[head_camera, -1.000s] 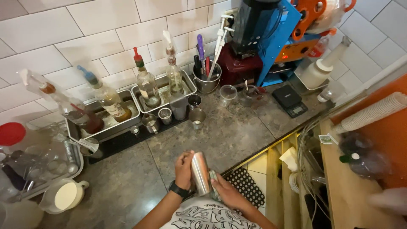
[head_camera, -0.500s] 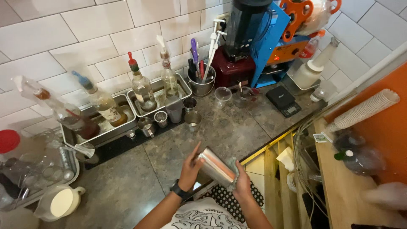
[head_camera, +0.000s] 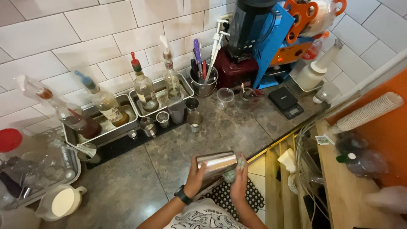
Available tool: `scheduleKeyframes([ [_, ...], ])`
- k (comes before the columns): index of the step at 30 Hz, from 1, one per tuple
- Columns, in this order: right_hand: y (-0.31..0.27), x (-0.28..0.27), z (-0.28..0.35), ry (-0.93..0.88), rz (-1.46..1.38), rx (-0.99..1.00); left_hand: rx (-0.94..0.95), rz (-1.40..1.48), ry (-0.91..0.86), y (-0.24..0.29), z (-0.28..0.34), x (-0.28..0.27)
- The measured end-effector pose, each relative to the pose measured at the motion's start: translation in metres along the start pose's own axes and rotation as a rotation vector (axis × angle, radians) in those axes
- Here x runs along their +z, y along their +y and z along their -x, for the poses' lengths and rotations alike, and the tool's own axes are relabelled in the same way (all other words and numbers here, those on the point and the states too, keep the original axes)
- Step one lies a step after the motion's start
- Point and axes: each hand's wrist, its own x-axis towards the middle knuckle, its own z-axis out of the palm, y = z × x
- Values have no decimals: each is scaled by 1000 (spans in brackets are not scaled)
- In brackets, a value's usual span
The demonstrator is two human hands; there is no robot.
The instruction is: Wiping down the counter surface with a cloth in a coffee shop.
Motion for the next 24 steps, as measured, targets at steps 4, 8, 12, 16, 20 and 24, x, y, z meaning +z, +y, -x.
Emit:
scheduleKeyframes([
  [4, -5, -4, -19, 73, -705, 559, 489, -156, -111, 69, 19, -7],
  [8, -40, 16, -11, 119, -932, 664, 508, -311, -39, 78, 22, -1],
  [12, -57, 36, 15, -94, -844, 686, 357, -283, 69, 66, 8, -5],
  [16, 6, 30, -15, -71, -744, 640, 260, -438, 29, 56, 2, -16],
  [20, -7, 20, -49, 43, -278, 395, 281, -342, -54, 64, 17, -15],
  [24, -13, 34, -33, -62, 187, -503, 225, -190, -111, 53, 12, -17],
])
